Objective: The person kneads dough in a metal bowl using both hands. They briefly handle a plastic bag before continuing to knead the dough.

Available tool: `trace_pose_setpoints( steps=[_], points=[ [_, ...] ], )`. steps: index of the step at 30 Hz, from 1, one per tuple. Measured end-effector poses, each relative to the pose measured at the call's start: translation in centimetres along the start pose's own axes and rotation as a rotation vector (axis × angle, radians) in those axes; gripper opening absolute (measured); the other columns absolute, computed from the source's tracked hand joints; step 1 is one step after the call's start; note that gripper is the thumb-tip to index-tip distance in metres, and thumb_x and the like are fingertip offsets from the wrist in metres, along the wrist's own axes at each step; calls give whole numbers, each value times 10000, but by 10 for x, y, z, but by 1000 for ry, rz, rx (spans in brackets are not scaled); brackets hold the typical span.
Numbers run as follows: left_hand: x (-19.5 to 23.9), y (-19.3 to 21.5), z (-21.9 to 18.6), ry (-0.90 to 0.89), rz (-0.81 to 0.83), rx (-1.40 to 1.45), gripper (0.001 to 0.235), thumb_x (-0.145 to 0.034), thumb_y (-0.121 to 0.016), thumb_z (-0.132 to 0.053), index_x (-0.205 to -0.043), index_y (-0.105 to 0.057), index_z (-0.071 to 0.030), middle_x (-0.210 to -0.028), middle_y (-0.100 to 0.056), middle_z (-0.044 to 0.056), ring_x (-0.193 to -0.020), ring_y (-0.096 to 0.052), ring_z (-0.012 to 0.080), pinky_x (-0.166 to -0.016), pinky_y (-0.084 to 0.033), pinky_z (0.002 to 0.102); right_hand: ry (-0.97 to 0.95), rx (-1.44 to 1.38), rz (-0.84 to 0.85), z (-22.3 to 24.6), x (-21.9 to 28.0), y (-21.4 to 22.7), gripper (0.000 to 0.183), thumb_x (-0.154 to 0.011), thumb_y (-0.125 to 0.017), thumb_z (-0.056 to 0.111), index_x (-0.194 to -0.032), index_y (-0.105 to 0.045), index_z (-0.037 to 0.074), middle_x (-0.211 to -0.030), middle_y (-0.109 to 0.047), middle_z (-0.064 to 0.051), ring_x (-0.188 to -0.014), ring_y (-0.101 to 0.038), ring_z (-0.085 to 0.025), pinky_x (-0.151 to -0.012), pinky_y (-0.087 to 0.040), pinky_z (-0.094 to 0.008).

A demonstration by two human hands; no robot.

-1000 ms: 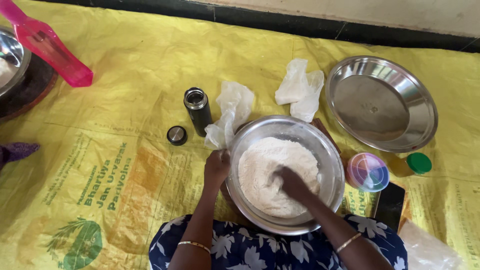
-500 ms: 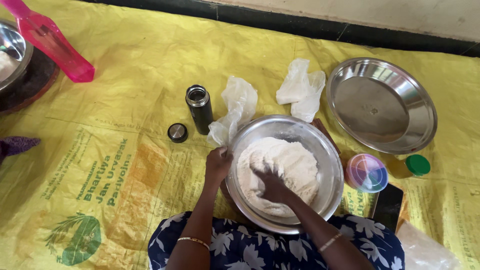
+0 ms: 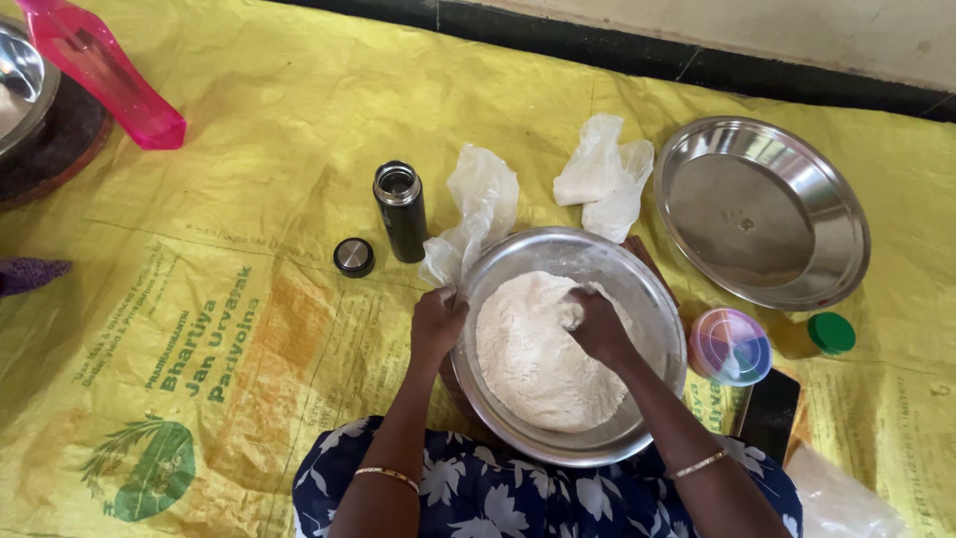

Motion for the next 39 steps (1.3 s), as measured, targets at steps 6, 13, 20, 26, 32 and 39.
trace_pose_setpoints(
  steps=[6, 13, 20, 26, 32, 39],
  points=[
    [-4, -2, 6, -66, -31, -33, 367, -838, -670, -256, -1090, -742, 1, -926, -757, 212, -881, -756, 336, -785, -567, 393, 0, -60, 58, 39, -41, -28, 741, -868, -725, 178, -1549, -436, 145, -1602, -403, -181, -1496, -314, -375, -1232, -253, -515],
    [-4, -2, 0, 1, -3, -49, 347, -853, -659, -255, -1100, -756, -30, -940, -767, 207, -895, -762, 332, -805, -570, 387, 76, 138, 656, 142, 34, -47, 823, -890, -683, 466, -1584, -262, 331, -1729, -12, -121, -1555, 18, -414, -1234, -40, -628],
    [2, 2, -11, -60, -67, -13, 340, -832, -700, -233, -1092, -744, -18, -920, -760, 194, -859, -755, 313, -761, -565, 369, 262, 563, 761, 115, 58, 1, 802, -847, -724, 99, -1532, -492, 445, -1757, -166, -36, -1600, -74, -367, -1265, -52, -626],
    [3, 3, -9, -28, -14, 12, 343, -855, -687, -241, -1082, -746, 10, -917, -771, 198, -863, -778, 293, -769, -565, 350, -157, 599, 505, 80, 8, 43, 793, -957, -680, 429, -1604, -244, 288, -1627, -266, -238, -1485, -308, -416, -1221, -303, -554],
    [2, 1, -6, -53, -65, -44, 422, -836, -702, -247, -1171, -711, 7, -984, -766, 199, -933, -756, 307, -841, -569, 376, -383, 419, 659, 74, 56, 61, 990, -872, -640, 454, -1703, -136, 263, -1511, -522, -251, -1342, -625, -359, -1216, -438, -516],
    [4, -4, -10, 23, -37, -169, 434, -868, -645, -293, -1200, -716, -22, -994, -767, 186, -942, -749, 332, -877, -564, 405, -239, 678, 725, 98, 128, 21, 917, -930, -679, 114, -1653, -124, 220, -1622, -285, -281, -1407, -501, -401, -1124, -509, -469]
  ],
)
Point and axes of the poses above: each hand's wrist, its own x-axis away from the middle knuckle, its own y-axis out of the back of the hand, z = x × y, the point moved 2 cm from there along -x, towards the middle knuckle
